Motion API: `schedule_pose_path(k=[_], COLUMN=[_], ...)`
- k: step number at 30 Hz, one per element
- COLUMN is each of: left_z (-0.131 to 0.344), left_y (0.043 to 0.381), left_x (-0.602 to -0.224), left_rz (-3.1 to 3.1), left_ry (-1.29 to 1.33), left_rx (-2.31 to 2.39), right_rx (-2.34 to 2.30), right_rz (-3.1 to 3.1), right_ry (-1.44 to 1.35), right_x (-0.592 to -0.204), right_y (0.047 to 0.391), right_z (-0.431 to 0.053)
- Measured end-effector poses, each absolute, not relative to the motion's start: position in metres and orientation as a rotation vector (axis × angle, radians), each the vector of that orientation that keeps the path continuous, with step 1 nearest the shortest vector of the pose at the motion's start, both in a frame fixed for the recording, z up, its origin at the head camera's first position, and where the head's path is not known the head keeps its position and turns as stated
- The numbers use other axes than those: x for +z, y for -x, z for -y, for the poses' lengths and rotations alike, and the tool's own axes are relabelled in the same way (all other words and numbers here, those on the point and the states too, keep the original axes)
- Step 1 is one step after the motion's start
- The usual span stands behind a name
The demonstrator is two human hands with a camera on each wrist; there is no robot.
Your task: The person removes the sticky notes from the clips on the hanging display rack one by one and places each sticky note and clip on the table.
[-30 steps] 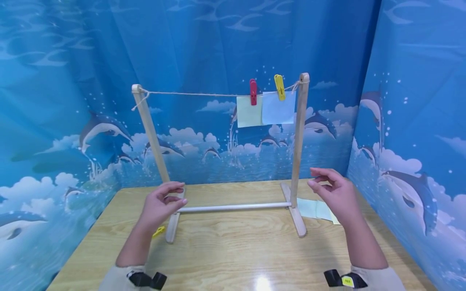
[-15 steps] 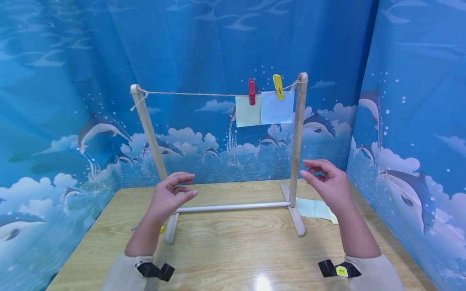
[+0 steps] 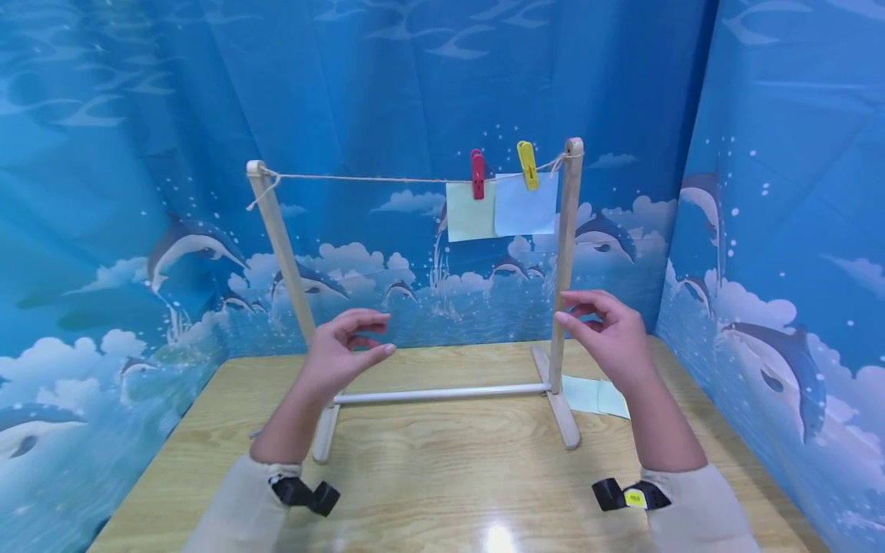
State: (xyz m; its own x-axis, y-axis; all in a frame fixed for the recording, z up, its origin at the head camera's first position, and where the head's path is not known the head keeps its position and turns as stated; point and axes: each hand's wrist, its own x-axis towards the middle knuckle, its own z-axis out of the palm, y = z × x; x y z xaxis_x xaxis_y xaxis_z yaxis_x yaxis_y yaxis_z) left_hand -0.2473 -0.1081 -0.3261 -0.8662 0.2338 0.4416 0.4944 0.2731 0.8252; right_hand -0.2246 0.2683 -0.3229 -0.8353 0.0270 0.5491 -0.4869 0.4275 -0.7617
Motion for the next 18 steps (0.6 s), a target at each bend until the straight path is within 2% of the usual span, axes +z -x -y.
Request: schedule_pose_path(k=[18], left_z=[0.078], left_y=[0.259], left_x=[-0.286], left_rz=[2.294], left_ry=[0.834], left_rx=[-1.532], right_rx=[1.426], right_rz=[2.300], right_ry=[-0.383], right_x=[-0.304], right_y=[0.246], right_z=[-0.249])
